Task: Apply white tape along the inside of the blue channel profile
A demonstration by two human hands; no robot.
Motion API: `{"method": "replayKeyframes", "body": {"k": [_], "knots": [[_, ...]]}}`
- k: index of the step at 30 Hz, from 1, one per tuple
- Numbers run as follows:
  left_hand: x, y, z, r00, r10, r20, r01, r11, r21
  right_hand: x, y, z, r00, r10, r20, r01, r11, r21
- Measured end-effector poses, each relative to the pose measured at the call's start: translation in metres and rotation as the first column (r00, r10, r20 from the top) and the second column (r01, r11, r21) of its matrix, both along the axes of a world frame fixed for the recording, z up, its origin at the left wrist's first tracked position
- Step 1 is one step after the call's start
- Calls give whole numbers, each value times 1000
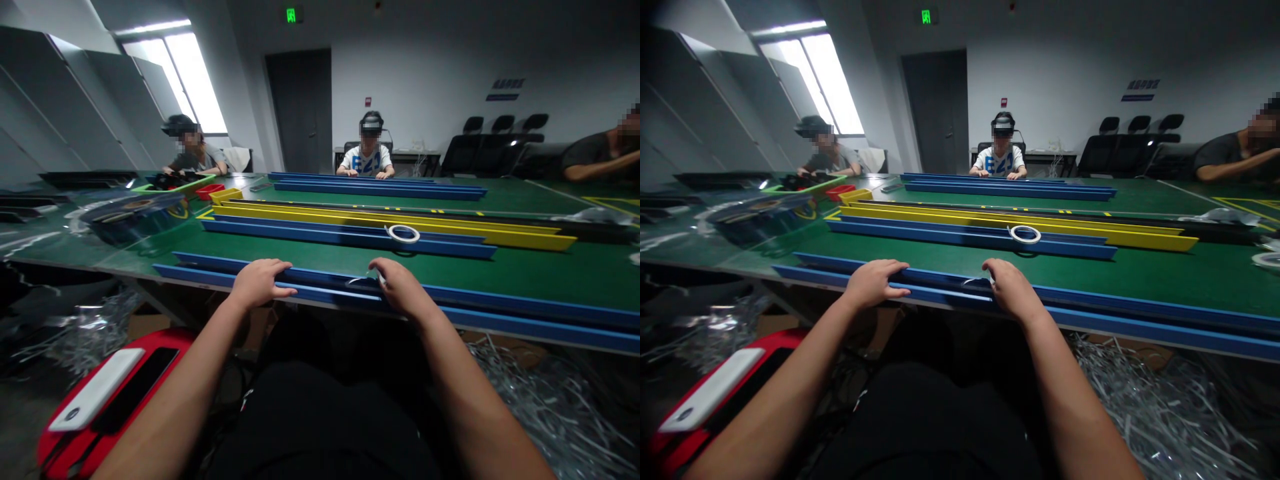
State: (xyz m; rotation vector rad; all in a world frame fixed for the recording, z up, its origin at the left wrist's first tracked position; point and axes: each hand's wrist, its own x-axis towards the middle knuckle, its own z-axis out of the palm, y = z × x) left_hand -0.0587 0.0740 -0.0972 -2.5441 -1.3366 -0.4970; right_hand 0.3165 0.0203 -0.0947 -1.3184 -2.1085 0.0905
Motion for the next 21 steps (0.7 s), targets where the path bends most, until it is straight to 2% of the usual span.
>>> {"method": "replayKeyframes", "body": {"k": [7,15,21], "knots": [[0,-1,1,999,10,-30,-10,1000,-9,-3,-5,7,997,12,80,-11,1000,-4],[0,-2,1,1000,12,-18,-12,1000,-4,-8,-13,14,986,-98,134,103,994,-29],[0,-1,1,1000,16,-16,-16,1000,-5,-4,-11,9,996,-86,7,86,988,-125]]}}
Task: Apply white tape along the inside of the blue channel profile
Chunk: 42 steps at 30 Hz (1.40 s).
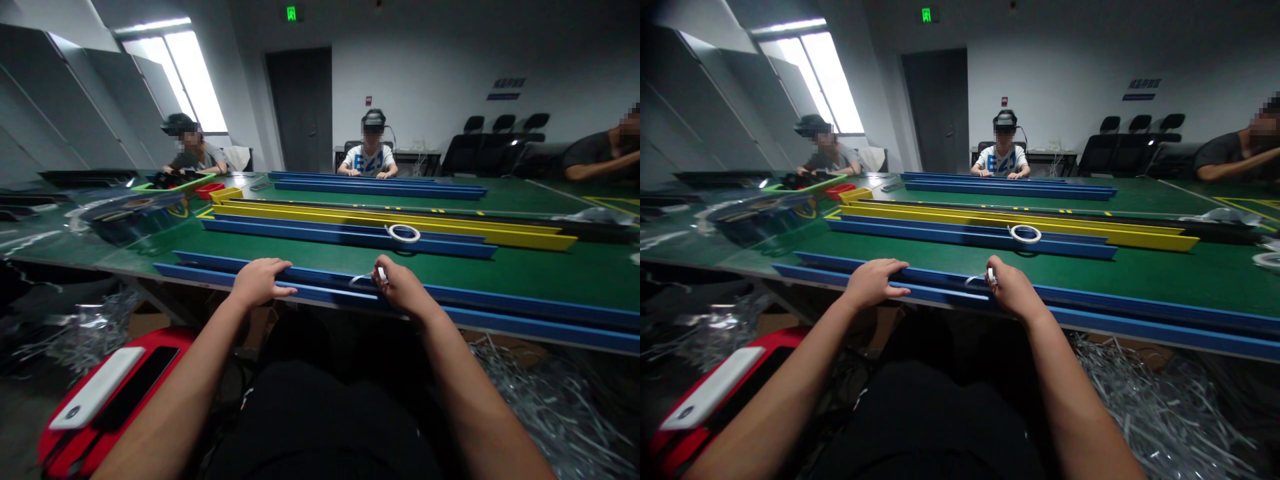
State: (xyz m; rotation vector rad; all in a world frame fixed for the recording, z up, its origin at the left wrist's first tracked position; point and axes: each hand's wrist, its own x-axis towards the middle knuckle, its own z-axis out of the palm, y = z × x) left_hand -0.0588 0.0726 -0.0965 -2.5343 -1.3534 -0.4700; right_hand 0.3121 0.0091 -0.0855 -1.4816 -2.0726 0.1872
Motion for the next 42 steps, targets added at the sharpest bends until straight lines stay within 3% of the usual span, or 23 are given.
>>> {"method": "replayKeyframes", "body": {"k": [10,23,31,35,39,42], "knots": [[0,0,0,1000,5,15,-5,1000,-9,-1,3,5,996,57,64,-54,997,-55],[1,-2,0,1000,8,26,-8,1000,-16,-2,2,5,987,78,140,-82,996,19],[4,2,18,999,-36,-23,30,975,-220,-4,2,6,989,86,121,-85,996,-11],[34,-9,28,998,-53,-45,38,956,-290,-3,2,6,990,84,113,-83,996,-18],[94,-31,32,976,-218,-9,209,943,-258,-3,1,8,989,72,126,-69,997,-28],[139,-44,27,971,-241,2,235,947,-218,-4,-1,10,990,50,135,-46,998,-35]]}}
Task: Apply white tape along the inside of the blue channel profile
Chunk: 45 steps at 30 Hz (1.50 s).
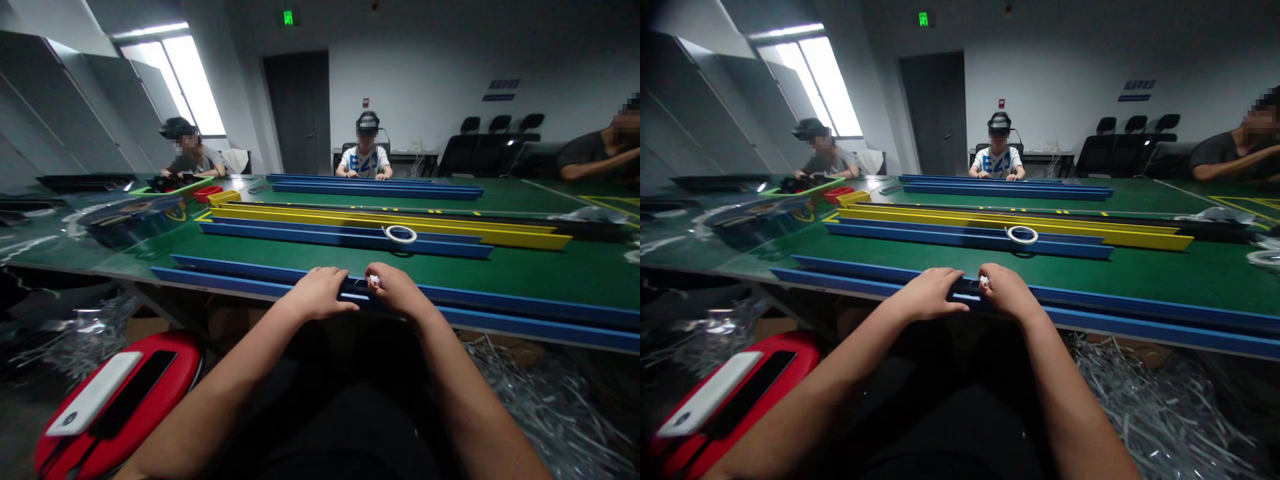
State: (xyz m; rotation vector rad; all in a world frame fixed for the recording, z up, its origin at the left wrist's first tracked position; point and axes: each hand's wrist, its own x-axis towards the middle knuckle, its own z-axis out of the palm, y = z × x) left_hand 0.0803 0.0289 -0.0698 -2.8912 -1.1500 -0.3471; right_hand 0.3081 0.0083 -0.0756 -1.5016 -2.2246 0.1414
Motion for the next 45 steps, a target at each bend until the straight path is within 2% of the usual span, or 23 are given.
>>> {"method": "replayKeyframes", "body": {"k": [3,7,15,18,25,28,35,41,45], "knots": [[30,-4,-11,996,86,16,-86,995,47,-1,-1,2,1000,-17,-5,17,1000,-11],[40,-3,-21,982,187,24,-188,975,121,-2,-2,2,1000,-29,3,29,1000,1],[33,1,-17,989,143,28,-146,981,129,3,-7,3,998,41,44,-45,995,89],[14,6,-15,985,172,14,-173,976,131,6,-10,6,998,53,21,-55,993,102],[-81,29,-12,969,246,-30,-241,963,118,1,-5,2,991,127,-44,-122,986,113],[-105,35,-15,968,249,-28,-245,963,113,-7,-1,-4,983,152,-102,-142,985,99],[-107,32,-20,961,277,7,-275,951,141,-17,-4,-5,991,56,-119,-45,994,98],[-107,30,-21,960,278,29,-279,947,157,-18,-4,-7,999,36,-34,-31,990,137],[-108,31,-23,962,271,31,-272,948,164,-18,-6,-6,999,17,-40,-11,990,138]]}}
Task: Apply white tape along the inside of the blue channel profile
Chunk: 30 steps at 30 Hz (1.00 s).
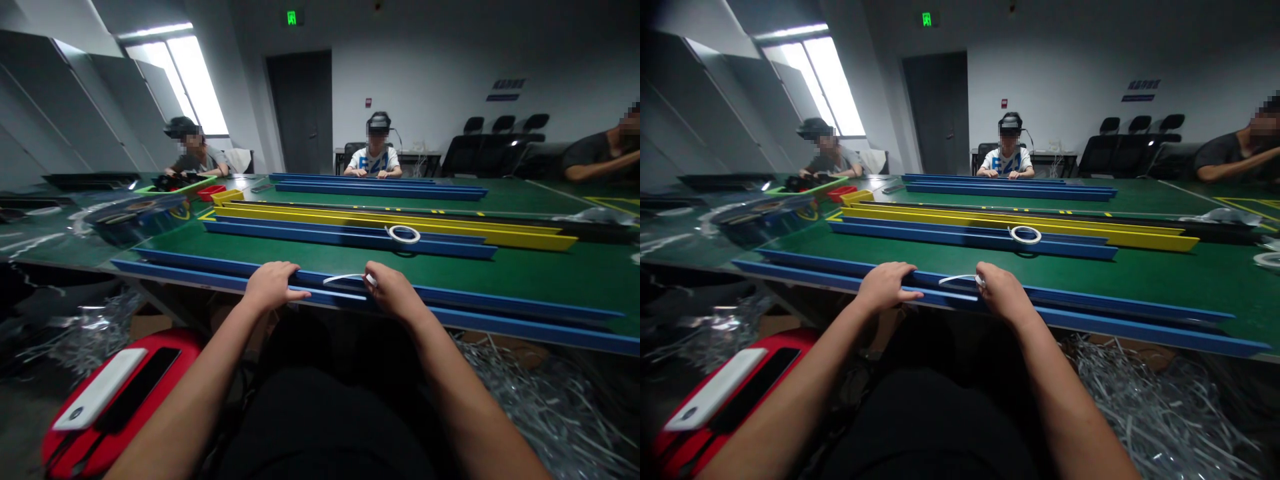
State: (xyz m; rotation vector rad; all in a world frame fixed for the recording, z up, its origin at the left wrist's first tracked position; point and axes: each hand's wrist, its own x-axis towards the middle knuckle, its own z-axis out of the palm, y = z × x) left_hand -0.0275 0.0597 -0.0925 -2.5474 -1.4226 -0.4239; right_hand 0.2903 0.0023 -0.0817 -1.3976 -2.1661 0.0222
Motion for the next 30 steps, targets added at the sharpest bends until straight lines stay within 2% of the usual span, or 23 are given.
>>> {"method": "replayKeyframes", "body": {"k": [4,9,13,16,26,30], "knots": [[0,0,0,1000,8,-2,-8,1000,1,0,-2,3,998,0,-66,-4,999,-53],[0,-1,0,1000,10,-2,-10,1000,3,4,2,4,982,92,-163,-111,987,-114],[0,-1,-1,1000,4,-9,-4,1000,22,8,5,5,952,197,-233,-212,976,-44],[0,0,-2,1000,4,-23,-3,999,32,8,3,8,942,253,-220,-259,966,1],[-1,1,-3,1000,-8,-7,9,999,42,7,-8,19,925,299,-234,-324,944,-71],[-1,1,-4,1000,-8,-13,9,998,56,6,-8,22,899,313,-308,-369,918,-145]]}}
